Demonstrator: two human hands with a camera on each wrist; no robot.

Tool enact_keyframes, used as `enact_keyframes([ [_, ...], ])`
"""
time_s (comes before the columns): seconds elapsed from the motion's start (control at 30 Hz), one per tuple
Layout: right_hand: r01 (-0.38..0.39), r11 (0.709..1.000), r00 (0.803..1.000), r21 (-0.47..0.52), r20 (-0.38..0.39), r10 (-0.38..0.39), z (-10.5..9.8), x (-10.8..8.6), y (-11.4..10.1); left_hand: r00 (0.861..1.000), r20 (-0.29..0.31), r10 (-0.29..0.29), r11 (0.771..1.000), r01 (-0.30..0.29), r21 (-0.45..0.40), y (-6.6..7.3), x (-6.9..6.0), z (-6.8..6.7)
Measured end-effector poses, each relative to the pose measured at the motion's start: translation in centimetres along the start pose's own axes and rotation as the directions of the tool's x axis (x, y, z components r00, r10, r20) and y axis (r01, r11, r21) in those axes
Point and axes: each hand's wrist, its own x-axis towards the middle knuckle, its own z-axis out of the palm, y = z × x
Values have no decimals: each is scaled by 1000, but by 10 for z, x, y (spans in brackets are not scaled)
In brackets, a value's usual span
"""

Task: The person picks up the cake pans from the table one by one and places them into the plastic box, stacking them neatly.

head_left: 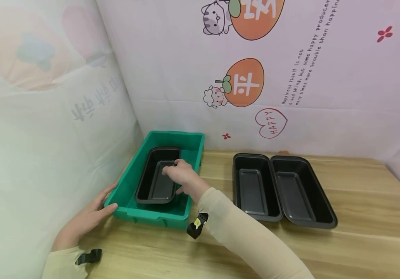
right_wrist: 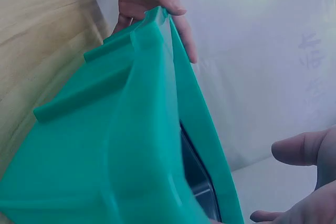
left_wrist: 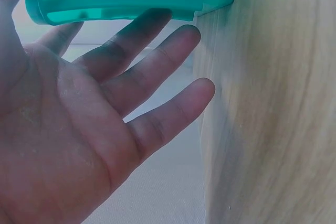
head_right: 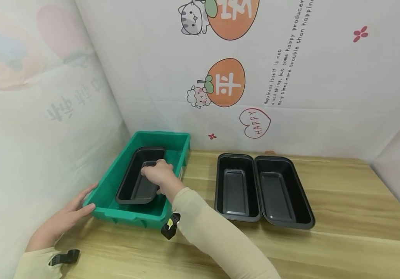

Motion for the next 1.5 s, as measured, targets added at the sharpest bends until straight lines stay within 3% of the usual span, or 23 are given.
enact_keyframes([
  [0.27,68,994,998,85,5,-68,-13,-6,-1,1000,1,2,1000,-2,-2,-3,1,2],
  [0.47,170,958,984,229,-83,-154,-32,-17,-12,1000,5,-16,1000,16,-16,-3,-1,0],
  [0.63,203,933,978,295,-98,-182,-49,-28,-21,1000,-2,-24,1000,24,-5,-1,-5,-1],
  [0.87,232,941,971,246,-119,-208,-73,-55,-32,1000,-8,-22,1000,22,4,0,-5,0],
  [1.13,307,931,947,196,-155,-280,-109,-79,-32,1000,-8,-26,1000,26,-6,3,-4,1],
  [1.5,327,930,938,169,-174,-299,-153,-98,-5,1000,8,-24,1000,25,-16,2,-1,0],
])
